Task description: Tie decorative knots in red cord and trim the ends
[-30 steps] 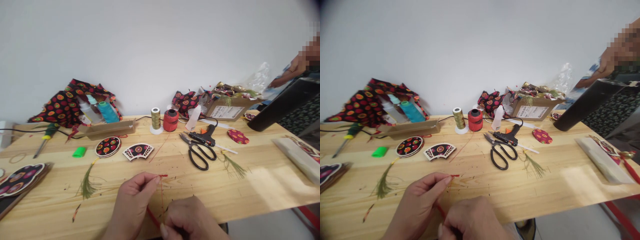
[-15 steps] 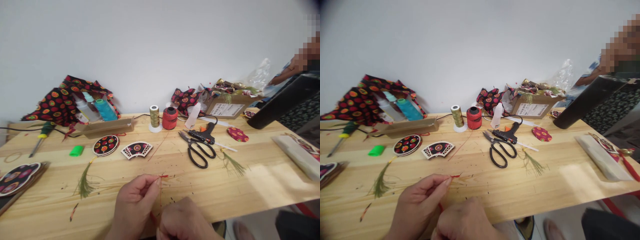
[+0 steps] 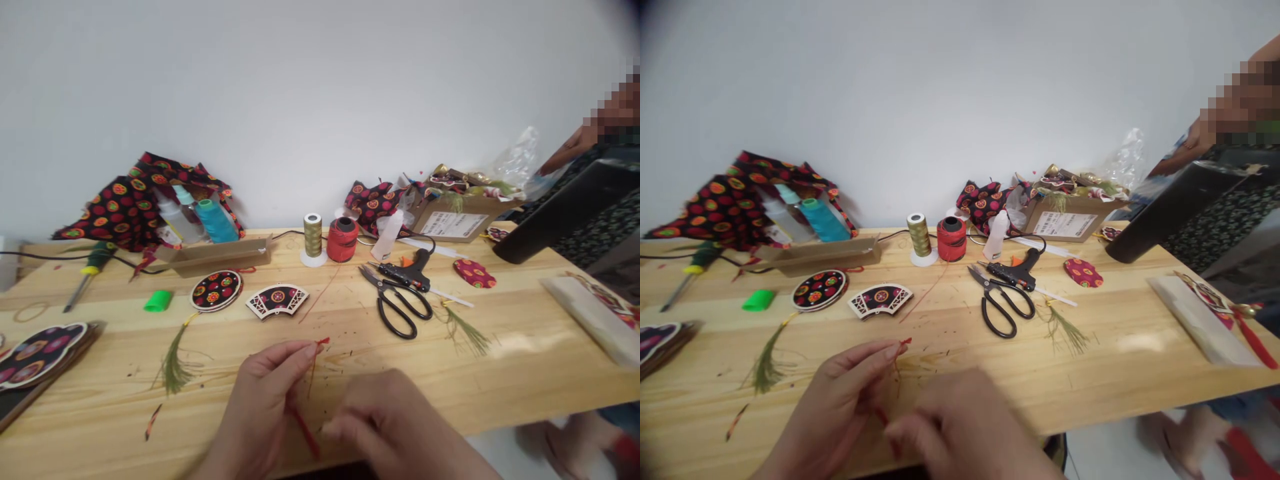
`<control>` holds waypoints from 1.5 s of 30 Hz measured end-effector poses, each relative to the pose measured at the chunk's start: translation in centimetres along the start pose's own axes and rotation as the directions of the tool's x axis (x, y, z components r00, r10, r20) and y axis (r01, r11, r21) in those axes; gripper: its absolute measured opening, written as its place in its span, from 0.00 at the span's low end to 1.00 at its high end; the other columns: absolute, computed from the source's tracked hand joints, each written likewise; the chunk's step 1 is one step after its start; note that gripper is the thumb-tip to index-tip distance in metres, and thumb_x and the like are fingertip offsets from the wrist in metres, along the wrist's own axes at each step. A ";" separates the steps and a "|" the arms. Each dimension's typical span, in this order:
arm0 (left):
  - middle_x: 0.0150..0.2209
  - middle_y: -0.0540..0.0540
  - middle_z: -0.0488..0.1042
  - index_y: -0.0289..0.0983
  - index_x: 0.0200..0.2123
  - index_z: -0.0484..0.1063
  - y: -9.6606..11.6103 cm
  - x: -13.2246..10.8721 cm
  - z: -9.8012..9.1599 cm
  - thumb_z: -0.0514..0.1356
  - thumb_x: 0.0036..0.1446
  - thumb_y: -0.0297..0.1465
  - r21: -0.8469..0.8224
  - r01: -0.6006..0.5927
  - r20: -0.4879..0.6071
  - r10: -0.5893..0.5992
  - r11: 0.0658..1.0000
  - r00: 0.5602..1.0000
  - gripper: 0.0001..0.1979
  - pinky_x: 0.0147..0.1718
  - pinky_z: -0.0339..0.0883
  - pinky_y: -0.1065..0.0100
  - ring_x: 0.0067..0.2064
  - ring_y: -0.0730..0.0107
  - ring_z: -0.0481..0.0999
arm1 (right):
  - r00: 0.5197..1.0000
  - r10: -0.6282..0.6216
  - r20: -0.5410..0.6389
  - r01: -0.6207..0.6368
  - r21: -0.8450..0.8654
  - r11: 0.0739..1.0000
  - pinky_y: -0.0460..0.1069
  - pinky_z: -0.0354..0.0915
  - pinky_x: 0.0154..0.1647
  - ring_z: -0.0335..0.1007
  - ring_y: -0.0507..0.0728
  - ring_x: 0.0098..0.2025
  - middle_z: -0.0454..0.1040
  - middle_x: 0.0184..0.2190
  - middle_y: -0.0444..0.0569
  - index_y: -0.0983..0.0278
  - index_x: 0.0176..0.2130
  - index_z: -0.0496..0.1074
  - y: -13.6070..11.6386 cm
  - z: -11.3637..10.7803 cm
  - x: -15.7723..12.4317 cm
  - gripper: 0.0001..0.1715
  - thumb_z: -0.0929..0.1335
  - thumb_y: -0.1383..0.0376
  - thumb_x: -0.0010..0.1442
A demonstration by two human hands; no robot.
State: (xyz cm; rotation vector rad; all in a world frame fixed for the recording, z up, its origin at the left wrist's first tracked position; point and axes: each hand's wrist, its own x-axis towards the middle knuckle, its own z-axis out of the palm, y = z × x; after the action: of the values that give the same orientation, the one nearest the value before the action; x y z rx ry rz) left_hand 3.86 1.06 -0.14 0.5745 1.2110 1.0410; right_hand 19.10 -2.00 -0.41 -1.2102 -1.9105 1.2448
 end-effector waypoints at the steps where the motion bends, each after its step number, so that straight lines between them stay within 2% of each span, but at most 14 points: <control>1: 0.11 0.58 0.58 0.34 0.22 0.78 0.0 -0.1 0.0 0.68 0.40 0.32 -0.014 0.012 0.023 -0.011 1.000 1.000 0.07 0.13 0.44 0.81 0.16 0.84 0.50 | 0.990 0.054 -0.130 -0.057 -0.013 0.998 0.45 0.55 0.25 0.61 0.50 0.23 0.69 0.19 0.41 0.61 0.24 0.73 -0.2 -0.6 0.3 0.12 0.64 0.67 0.56; 3: 0.12 0.60 0.50 0.33 0.22 0.77 -0.2 -0.3 0.0 0.67 0.43 0.33 -0.022 0.023 0.075 -0.021 0.999 0.997 0.08 0.13 0.40 0.80 0.16 0.84 0.44 | 0.938 0.116 -0.325 -0.101 0.064 0.993 0.45 0.59 0.29 0.64 0.51 0.27 0.71 0.24 0.42 0.62 0.33 0.74 -0.4 -1.3 1.2 0.06 0.67 0.67 0.54; 5: 0.12 0.60 0.50 0.33 0.23 0.77 -0.6 -0.5 -0.2 0.66 0.44 0.33 -0.007 0.019 0.113 -0.018 1.000 0.993 0.08 0.14 0.40 0.79 0.17 0.83 0.44 | 0.915 0.092 -0.393 -0.038 0.143 0.989 0.45 0.61 0.30 0.64 0.51 0.28 0.70 0.25 0.42 0.62 0.38 0.74 -0.5 -1.3 2.1 0.11 0.70 0.68 0.51; 8: 0.14 0.58 0.56 0.35 0.26 0.78 -1.1 -0.6 -0.6 0.66 0.45 0.33 0.073 0.015 0.132 -0.025 0.997 0.991 0.07 0.14 0.43 0.79 0.17 0.82 0.48 | 0.909 0.012 -0.417 0.065 0.171 0.983 0.45 0.60 0.29 0.64 0.50 0.27 0.69 0.24 0.43 0.64 0.29 0.74 -0.3 -0.9 3.0 0.03 0.69 0.70 0.51; 10: 0.20 0.53 0.67 0.38 0.32 0.79 -1.0 -0.6 -1.1 0.64 0.48 0.34 0.168 -0.036 0.148 0.011 0.985 0.989 0.08 0.17 0.53 0.78 0.20 0.79 0.60 | 0.902 -0.013 -0.431 0.083 0.144 0.986 0.45 0.60 0.30 0.64 0.50 0.28 0.69 0.23 0.43 0.65 0.25 0.73 -0.3 -1.0 3.1 0.06 0.69 0.72 0.52; 12: 0.38 0.47 0.74 0.43 0.38 0.78 -0.3 -0.5 -1.5 0.60 0.52 0.35 0.301 -0.198 0.139 0.162 0.933 0.977 0.11 0.33 0.65 0.72 0.36 0.70 0.71 | 0.903 -0.027 -0.430 0.081 0.107 0.991 0.46 0.60 0.32 0.64 0.51 0.30 0.69 0.23 0.43 0.65 0.25 0.74 -0.4 -1.4 3.0 0.06 0.69 0.71 0.52; 15: 0.59 0.50 0.61 0.47 0.43 0.75 1.3 -0.6 -1.7 0.58 0.54 0.35 0.551 -0.459 0.148 0.459 0.697 0.876 0.13 0.56 0.48 0.62 0.58 0.62 0.58 | 0.914 -0.046 -0.403 0.069 0.042 0.997 0.47 0.59 0.34 0.64 0.52 0.31 0.67 0.24 0.43 0.64 0.24 0.74 -1.1 -2.2 2.9 0.06 0.70 0.70 0.52; 17: 0.57 0.51 0.64 0.49 0.44 0.75 2.1 -0.8 -1.4 0.58 0.53 0.36 0.573 -0.514 0.238 0.470 0.638 0.850 0.14 0.58 0.44 0.61 0.59 0.61 0.57 | 0.921 -0.067 -0.385 0.076 0.008 0.997 0.47 0.59 0.33 0.63 0.51 0.31 0.66 0.24 0.42 0.64 0.24 0.74 -1.6 -2.6 2.8 0.06 0.70 0.71 0.52; 20: 0.45 0.50 0.76 0.49 0.43 0.75 2.4 -1.1 -0.6 0.59 0.52 0.37 0.483 -0.376 0.345 0.223 0.791 0.912 0.13 0.52 0.56 0.63 0.51 0.62 0.67 | 0.927 -0.104 -0.359 0.103 -0.022 0.994 0.46 0.59 0.32 0.63 0.51 0.30 0.66 0.23 0.42 0.65 0.23 0.73 -2.4 -2.7 2.9 0.08 0.69 0.72 0.53; 23: 0.31 0.51 0.77 0.45 0.39 0.78 2.0 -1.1 -0.1 0.60 0.52 0.37 0.380 -0.202 0.374 0.050 0.903 0.926 0.11 0.40 0.63 0.69 0.38 0.67 0.72 | 0.933 -0.123 -0.339 0.113 -0.052 0.992 0.46 0.60 0.33 0.63 0.51 0.30 0.66 0.23 0.43 0.65 0.21 0.71 -2.6 -2.5 3.0 0.11 0.68 0.72 0.53; 30: 0.17 0.54 0.66 0.38 0.25 0.77 1.6 -1.3 0.1 0.61 0.51 0.34 0.379 -0.171 0.323 0.043 0.910 0.945 0.07 0.28 0.59 0.74 0.25 0.74 0.64 | 0.936 -0.110 -0.335 0.101 -0.045 0.994 0.46 0.58 0.33 0.62 0.51 0.32 0.65 0.24 0.42 0.65 0.21 0.66 -2.1 -2.3 2.9 0.12 0.67 0.73 0.54; 37: 0.22 0.49 0.69 0.36 0.18 0.73 1.4 -2.1 0.3 0.57 0.54 0.33 0.329 -0.156 0.371 0.024 0.931 0.928 0.14 0.30 0.59 0.71 0.29 0.69 0.66 | 0.929 -0.016 -0.369 0.011 -0.016 1.000 0.46 0.58 0.33 0.62 0.52 0.32 0.63 0.24 0.43 0.64 0.20 0.62 -1.8 -1.6 3.3 0.14 0.65 0.71 0.55; 42: 0.24 0.47 0.74 0.36 0.20 0.75 1.3 -1.9 0.3 0.57 0.53 0.33 0.261 -0.088 0.286 0.010 0.961 0.958 0.13 0.32 0.61 0.69 0.31 0.67 0.69 | 0.923 0.059 -0.381 0.026 0.215 0.976 0.46 0.60 0.35 0.64 0.51 0.32 0.66 0.26 0.44 0.65 0.29 0.71 -1.5 -1.2 3.5 0.15 0.60 0.64 0.61; 45: 0.22 0.48 0.73 0.36 0.20 0.76 0.8 -1.6 0.3 0.60 0.51 0.34 0.217 -0.064 0.243 0.010 0.974 0.970 0.12 0.31 0.63 0.68 0.29 0.68 0.69 | 0.947 0.161 -0.277 -0.009 0.480 0.877 0.46 0.62 0.30 0.65 0.50 0.26 0.66 0.25 0.43 0.65 0.30 0.72 -1.3 -0.5 3.3 0.09 0.66 0.63 0.56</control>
State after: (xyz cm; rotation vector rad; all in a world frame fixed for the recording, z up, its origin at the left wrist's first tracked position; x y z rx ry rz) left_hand 3.87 0.06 1.37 0.8767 1.1108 0.8425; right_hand 17.55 1.00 0.91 -1.1477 -1.2377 1.3718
